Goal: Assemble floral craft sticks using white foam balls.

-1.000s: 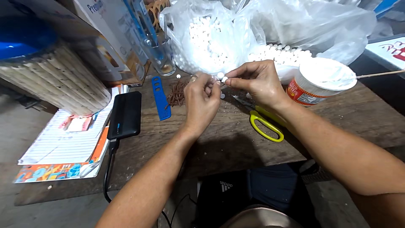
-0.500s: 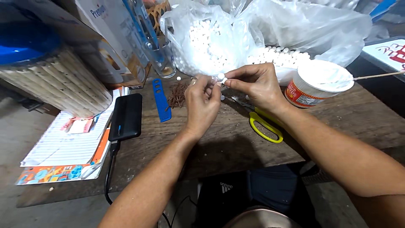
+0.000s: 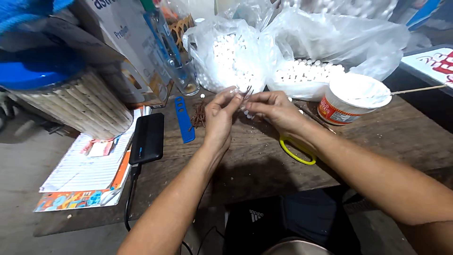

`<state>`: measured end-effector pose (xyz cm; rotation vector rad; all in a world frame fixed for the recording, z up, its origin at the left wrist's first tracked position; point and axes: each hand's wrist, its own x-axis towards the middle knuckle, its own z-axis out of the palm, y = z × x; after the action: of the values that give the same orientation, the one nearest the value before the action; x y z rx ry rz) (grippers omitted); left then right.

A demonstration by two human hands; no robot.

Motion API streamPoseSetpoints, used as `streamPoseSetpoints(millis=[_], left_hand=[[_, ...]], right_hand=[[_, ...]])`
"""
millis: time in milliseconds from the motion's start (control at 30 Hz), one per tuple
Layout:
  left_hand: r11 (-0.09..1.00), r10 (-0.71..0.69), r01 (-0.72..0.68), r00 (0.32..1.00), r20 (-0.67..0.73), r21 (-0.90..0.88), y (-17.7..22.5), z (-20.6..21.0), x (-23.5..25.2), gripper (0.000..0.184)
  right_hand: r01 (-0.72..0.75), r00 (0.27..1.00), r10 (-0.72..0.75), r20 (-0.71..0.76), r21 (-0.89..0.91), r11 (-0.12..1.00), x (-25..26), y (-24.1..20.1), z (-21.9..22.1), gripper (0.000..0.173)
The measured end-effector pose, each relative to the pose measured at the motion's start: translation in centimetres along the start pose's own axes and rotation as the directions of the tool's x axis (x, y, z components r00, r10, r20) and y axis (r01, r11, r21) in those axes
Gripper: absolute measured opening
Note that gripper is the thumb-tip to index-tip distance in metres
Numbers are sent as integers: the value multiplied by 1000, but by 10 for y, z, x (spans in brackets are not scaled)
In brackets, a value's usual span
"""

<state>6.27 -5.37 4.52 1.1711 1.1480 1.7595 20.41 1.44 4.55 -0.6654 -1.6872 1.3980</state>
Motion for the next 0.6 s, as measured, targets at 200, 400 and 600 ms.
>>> streamPoseSetpoints(millis=[200, 400, 600], left_hand=[[982, -130, 139, 989, 76, -128, -1, 2, -2, 19], [998, 34, -32, 998, -50, 48, -2, 7, -9, 7], [994, 80, -74, 994, -76, 81, -8, 8, -9, 9]], right_hand=[[26, 1000, -26, 0, 68, 997, -3, 4, 9, 15], [124, 988, -129, -89, -65, 990, -1, 7, 6, 10], [203, 974, -219, -60, -198, 959, -4, 12, 8, 11]])
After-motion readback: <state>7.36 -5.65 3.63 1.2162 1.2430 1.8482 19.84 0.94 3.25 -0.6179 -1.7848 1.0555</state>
